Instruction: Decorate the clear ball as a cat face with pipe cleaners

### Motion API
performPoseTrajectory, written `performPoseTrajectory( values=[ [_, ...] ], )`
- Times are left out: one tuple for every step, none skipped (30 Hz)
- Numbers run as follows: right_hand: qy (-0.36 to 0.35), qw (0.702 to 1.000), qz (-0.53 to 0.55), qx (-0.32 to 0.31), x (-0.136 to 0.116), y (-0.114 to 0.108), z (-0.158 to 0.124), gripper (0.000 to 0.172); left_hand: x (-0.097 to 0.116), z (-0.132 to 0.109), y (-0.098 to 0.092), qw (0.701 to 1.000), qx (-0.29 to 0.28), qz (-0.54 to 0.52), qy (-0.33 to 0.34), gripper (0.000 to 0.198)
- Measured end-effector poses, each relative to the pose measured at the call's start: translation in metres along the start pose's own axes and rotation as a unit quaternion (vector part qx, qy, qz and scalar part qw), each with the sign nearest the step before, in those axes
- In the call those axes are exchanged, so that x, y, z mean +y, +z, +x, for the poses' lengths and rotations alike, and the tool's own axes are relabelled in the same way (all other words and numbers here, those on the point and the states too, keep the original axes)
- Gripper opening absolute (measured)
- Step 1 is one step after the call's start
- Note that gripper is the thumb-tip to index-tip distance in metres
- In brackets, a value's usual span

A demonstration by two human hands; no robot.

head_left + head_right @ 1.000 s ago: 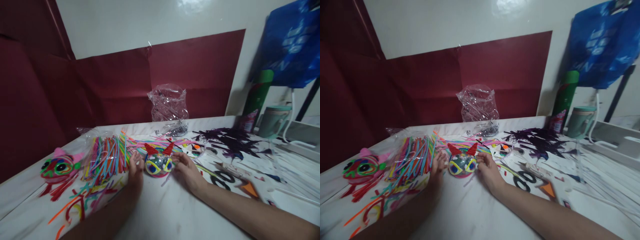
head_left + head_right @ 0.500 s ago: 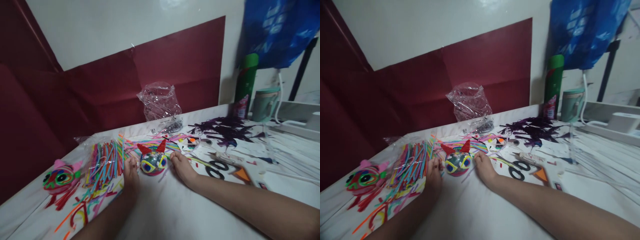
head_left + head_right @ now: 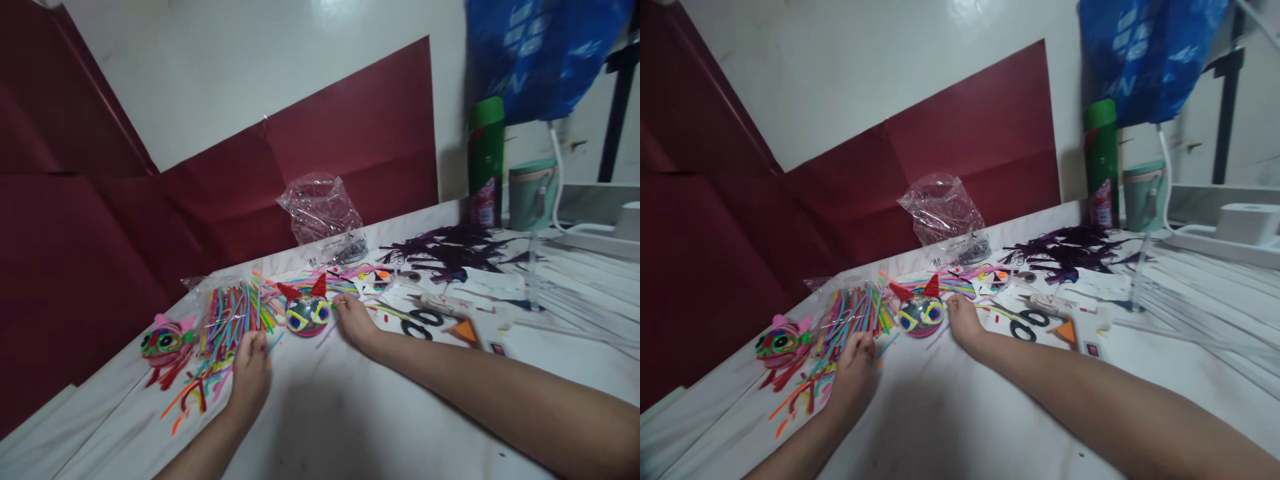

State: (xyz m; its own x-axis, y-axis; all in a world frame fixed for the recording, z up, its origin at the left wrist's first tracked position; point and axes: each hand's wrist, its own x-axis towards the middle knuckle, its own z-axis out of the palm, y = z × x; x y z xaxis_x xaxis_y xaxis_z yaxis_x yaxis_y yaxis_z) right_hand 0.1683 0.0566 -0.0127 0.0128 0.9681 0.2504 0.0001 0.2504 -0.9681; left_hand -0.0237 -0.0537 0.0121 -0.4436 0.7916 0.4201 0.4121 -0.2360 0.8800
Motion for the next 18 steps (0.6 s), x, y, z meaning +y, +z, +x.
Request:
performPoseTrajectory(
  values=[
    [0.004,1.0,-0.003,-0.003,0.0,0.0,0.001,0.01,-0.002,-0.007,-0.01,1.0,-0.014,-0.017,-0.013,0.042],
    [0.009,1.0,-0.005,-0.004,0.0,0.0,0.002,0.011,-0.004,-0.012,-0.019,0.999,-0.021,-0.029,-0.027,0.044],
    [0.014,1.0,-0.008,-0.005,0.0,0.0,0.003,0.011,-0.006,-0.015,-0.026,0.998,-0.028,-0.035,-0.038,0.044],
    [0.021,1.0,-0.01,-0.007,0.0,0.0,0.004,0.011,-0.007,-0.017,-0.031,0.997,-0.04,-0.033,-0.05,0.044],
    [0.029,0.999,-0.012,-0.008,0.0,0.0,0.005,0.013,-0.008,-0.016,-0.033,0.996,-0.048,-0.03,-0.062,0.042],
    [0.038,0.999,-0.013,-0.012,-0.001,-0.001,0.006,0.017,-0.007,-0.013,-0.032,0.996,-0.049,-0.03,-0.072,0.04],
    [0.047,0.999,-0.015,-0.018,-0.001,-0.001,0.006,0.022,-0.006,-0.008,-0.027,0.995,-0.046,-0.034,-0.087,0.04],
    [0.056,0.998,-0.016,-0.026,-0.002,-0.001,0.007,0.027,-0.004,-0.003,-0.02,0.993,-0.037,-0.051,-0.101,0.045],
    [0.065,0.997,-0.017,-0.035,-0.003,0.0,0.007,0.03,-0.001,0.003,-0.011,0.99,-0.035,-0.077,-0.114,0.051],
    [0.072,0.996,-0.019,-0.044,-0.003,0.0,0.007,0.033,0.002,0.009,-0.001,0.985,-0.048,-0.103,-0.134,0.056],
    [0.077,0.995,-0.018,-0.055,-0.004,0.001,0.006,0.033,0.005,0.015,0.01,0.979,-0.057,-0.125,-0.15,0.063],
    [0.08,0.994,-0.016,-0.067,-0.005,0.002,0.005,0.033,0.008,0.019,0.021,0.975,-0.06,-0.14,-0.164,0.07],
    [0.08,0.993,-0.012,-0.08,-0.005,0.003,0.004,0.031,0.009,0.022,0.031,0.972,-0.067,-0.148,-0.17,0.076],
    [0.08,0.992,-0.005,-0.095,-0.005,0.004,0.003,0.029,0.009,0.024,0.04,0.971,-0.073,-0.153,-0.167,0.081],
    [0.078,0.991,0.005,-0.11,-0.005,0.006,0.002,0.028,0.008,0.025,0.047,0.972,-0.08,-0.159,-0.156,0.086],
    [0.076,0.989,0.016,-0.123,-0.005,0.007,0.001,0.027,0.005,0.025,0.052,0.972,-0.085,-0.163,-0.145,0.089],
    [0.074,0.988,0.028,-0.134,-0.005,0.009,0.0,0.027,0.002,0.025,0.055,0.971,-0.095,-0.17,-0.136,0.09],
    [0.072,0.986,0.04,-0.143,-0.005,0.01,0.0,0.028,-0.003,0.025,0.056,0.969,-0.104,-0.182,-0.133,0.089]
  ],
)
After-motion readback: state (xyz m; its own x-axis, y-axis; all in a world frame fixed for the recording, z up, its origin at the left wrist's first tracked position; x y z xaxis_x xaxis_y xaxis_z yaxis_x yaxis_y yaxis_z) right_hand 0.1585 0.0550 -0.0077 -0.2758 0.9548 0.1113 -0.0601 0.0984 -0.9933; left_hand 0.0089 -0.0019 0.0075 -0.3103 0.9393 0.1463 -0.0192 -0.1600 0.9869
